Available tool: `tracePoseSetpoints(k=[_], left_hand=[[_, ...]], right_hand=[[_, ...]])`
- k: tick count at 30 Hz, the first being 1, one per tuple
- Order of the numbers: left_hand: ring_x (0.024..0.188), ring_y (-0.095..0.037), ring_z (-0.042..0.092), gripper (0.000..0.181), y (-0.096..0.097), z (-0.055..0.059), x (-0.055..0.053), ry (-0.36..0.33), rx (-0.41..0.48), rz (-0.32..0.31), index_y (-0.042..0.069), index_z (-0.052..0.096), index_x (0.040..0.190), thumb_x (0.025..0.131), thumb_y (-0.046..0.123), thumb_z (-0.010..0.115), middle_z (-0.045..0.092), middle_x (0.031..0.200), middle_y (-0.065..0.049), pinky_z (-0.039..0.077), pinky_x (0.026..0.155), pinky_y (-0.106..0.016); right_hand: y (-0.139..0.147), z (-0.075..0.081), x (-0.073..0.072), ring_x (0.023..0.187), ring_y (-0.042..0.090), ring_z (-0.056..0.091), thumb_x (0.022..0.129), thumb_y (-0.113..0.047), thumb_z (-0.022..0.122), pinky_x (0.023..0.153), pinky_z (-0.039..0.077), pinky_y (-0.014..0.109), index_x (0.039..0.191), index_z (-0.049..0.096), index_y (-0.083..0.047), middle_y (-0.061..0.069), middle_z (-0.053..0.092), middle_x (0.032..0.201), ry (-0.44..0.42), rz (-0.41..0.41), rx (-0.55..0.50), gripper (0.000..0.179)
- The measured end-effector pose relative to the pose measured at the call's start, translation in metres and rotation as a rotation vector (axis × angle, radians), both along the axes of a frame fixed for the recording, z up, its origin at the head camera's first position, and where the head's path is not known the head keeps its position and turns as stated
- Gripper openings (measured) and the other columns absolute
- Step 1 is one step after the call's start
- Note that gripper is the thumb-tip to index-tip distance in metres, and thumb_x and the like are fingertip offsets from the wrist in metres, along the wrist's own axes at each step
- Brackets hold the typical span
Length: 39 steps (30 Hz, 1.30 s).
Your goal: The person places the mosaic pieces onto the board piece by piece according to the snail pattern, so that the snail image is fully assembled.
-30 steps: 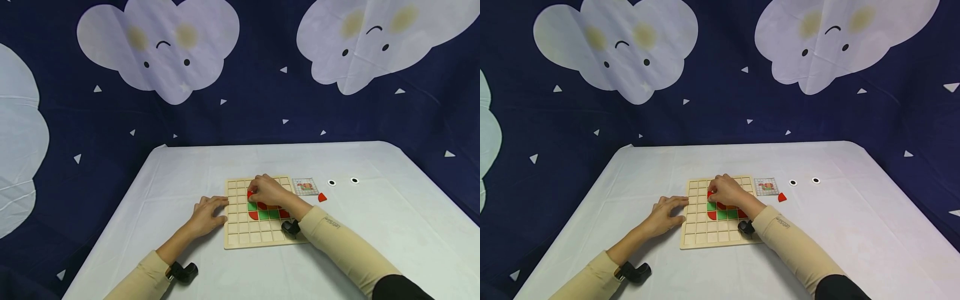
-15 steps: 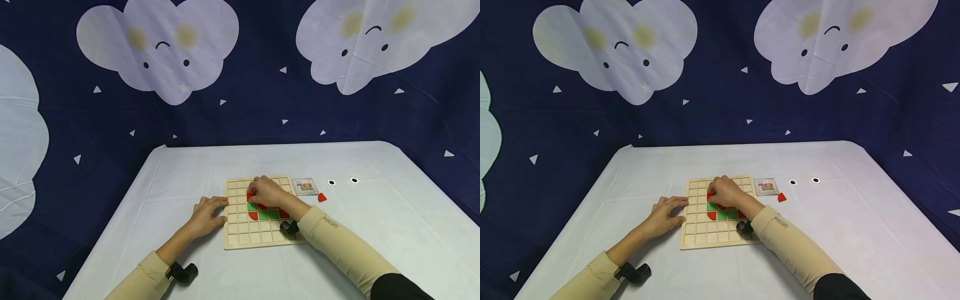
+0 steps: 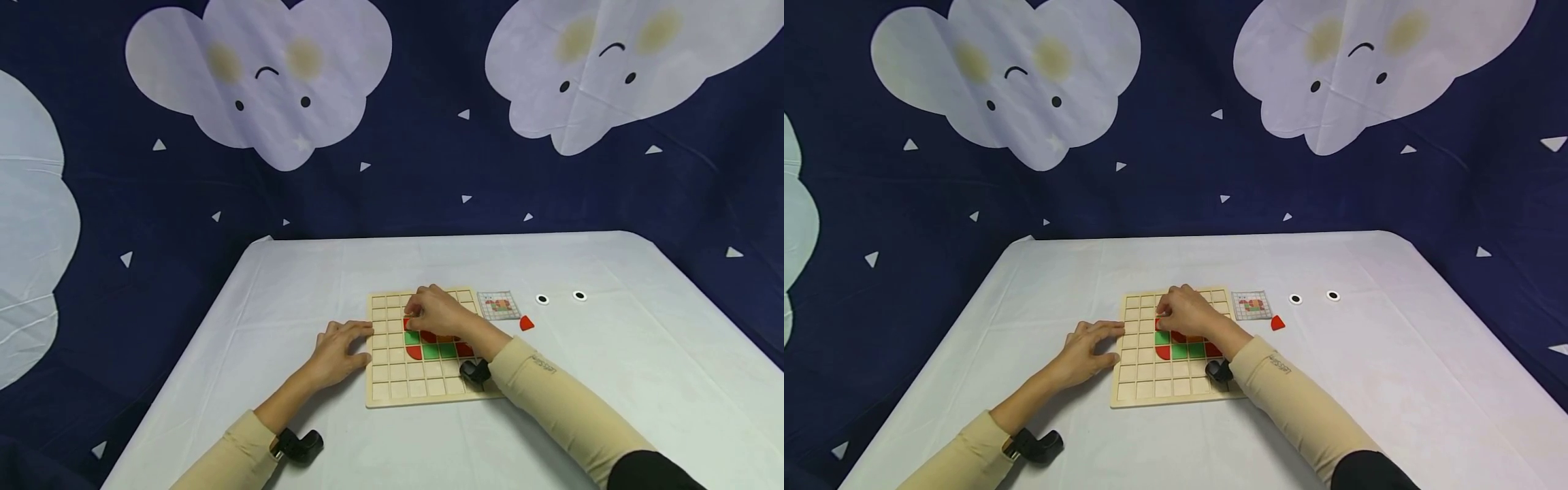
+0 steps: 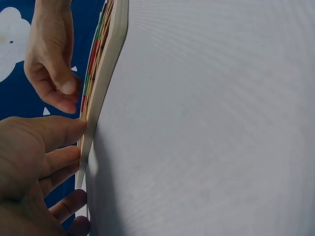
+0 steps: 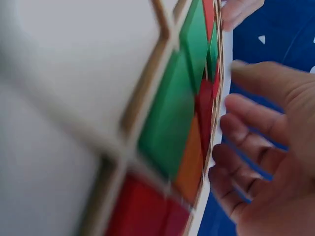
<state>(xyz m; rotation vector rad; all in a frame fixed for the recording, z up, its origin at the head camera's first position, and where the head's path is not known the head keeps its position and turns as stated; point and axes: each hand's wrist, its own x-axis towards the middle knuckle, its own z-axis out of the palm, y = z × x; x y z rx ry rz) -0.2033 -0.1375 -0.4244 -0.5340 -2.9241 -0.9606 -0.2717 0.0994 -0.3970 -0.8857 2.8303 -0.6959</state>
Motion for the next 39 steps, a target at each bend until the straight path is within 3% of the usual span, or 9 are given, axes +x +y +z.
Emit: tracePoseSetpoints(k=[6,12,17,24,39], left_hand=[[0.108,-0.020,0.043,0.045,0.001,0.000,0.000,-0.003,-0.004,0.003,0.013,0.063,0.122,0.078,0.018,0.070,0.056,0.134,0.003,0.028,0.087,-0.041],[0.108,-0.020,0.043,0.044,0.001,0.001,0.000,-0.002,-0.009,0.009,0.014,0.063,0.122,0.078,0.019,0.070,0.056,0.134,0.003,0.028,0.087,-0.041],[0.108,-0.020,0.043,0.045,0.000,0.000,-0.001,-0.001,-0.013,0.011,0.013,0.063,0.122,0.078,0.019,0.070,0.056,0.134,0.003,0.028,0.086,-0.040],[0.109,-0.020,0.043,0.045,-0.001,0.000,-0.001,-0.005,-0.010,0.010,0.013,0.063,0.122,0.078,0.018,0.070,0.056,0.134,0.003,0.028,0.086,-0.040],[0.109,-0.019,0.043,0.045,0.000,0.000,0.000,-0.007,-0.008,0.002,0.014,0.063,0.123,0.079,0.019,0.070,0.056,0.135,0.004,0.028,0.085,-0.039]], right_hand=[[0.027,0.018,0.000,0.093,0.021,0.049,0.084,-0.024,0.068,0.081,0.042,0.036,0.108,0.070,-0.008,0.004,0.062,0.098,0.014,-0.077,-0.049,0.028],[0.076,0.027,0.004,0.095,0.025,0.052,0.081,-0.023,0.070,0.080,0.042,0.038,0.107,0.070,-0.006,0.007,0.064,0.098,0.059,-0.179,-0.063,0.031],[0.123,0.022,0.011,0.091,0.025,0.052,0.081,-0.020,0.069,0.077,0.040,0.035,0.106,0.070,-0.006,0.008,0.064,0.094,0.089,-0.235,-0.064,0.028],[0.170,0.010,0.022,0.088,0.024,0.053,0.080,-0.020,0.069,0.072,0.039,0.033,0.106,0.070,-0.005,0.010,0.064,0.094,0.056,-0.314,-0.008,0.030],[0.195,-0.010,0.025,0.082,0.018,0.044,0.075,-0.020,0.075,0.071,0.033,0.029,0.104,0.070,-0.006,0.005,0.061,0.090,0.042,-0.274,0.005,0.032]])
